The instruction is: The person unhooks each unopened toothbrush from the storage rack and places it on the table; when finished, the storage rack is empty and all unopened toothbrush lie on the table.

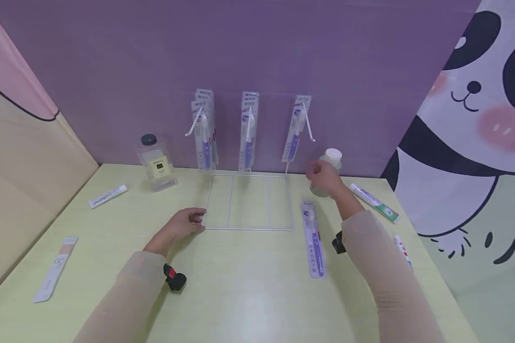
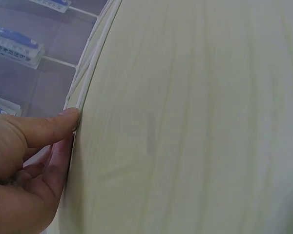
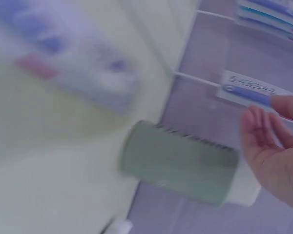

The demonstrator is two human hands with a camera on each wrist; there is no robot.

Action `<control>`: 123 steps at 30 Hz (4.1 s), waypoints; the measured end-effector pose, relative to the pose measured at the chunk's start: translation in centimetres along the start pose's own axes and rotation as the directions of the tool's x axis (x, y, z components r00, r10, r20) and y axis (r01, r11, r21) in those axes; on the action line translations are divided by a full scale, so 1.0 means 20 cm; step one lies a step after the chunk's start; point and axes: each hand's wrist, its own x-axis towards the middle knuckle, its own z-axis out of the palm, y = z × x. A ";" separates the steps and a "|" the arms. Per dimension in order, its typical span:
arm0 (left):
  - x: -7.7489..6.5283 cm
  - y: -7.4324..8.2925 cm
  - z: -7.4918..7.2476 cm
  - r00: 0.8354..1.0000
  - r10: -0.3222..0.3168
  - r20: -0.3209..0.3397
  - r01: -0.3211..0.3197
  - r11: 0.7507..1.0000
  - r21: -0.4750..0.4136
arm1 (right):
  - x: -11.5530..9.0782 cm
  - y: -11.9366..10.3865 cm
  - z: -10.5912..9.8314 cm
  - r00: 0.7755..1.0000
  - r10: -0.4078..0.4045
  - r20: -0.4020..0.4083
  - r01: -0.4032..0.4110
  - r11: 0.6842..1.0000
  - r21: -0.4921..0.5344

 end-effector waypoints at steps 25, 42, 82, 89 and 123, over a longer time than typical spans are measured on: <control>0.00 0.00 0.00 0.999 -0.053 -0.003 0.053 0.998 -0.033 | 0.39 -0.24 0.10 0.881 -0.100 -0.463 0.266 0.914 0.307; -0.01 0.00 0.00 0.999 -0.046 -0.009 0.046 0.999 -0.026 | 0.24 -0.24 -0.08 0.876 -0.127 -0.465 0.296 0.903 0.311; -0.01 -0.01 0.00 1.000 -0.004 0.009 0.004 1.000 -0.012 | -0.38 0.48 -0.06 0.904 0.334 0.267 -0.344 0.939 -0.007; -0.01 -0.02 0.00 1.000 -0.009 0.000 0.009 1.000 -0.025 | -0.24 0.20 0.04 0.977 0.082 0.198 -0.046 0.983 -0.180; 0.00 -0.02 0.02 1.000 -0.021 -0.011 0.021 0.999 -0.046 | 0.35 -0.52 0.57 0.877 -0.232 -0.420 0.364 0.892 0.269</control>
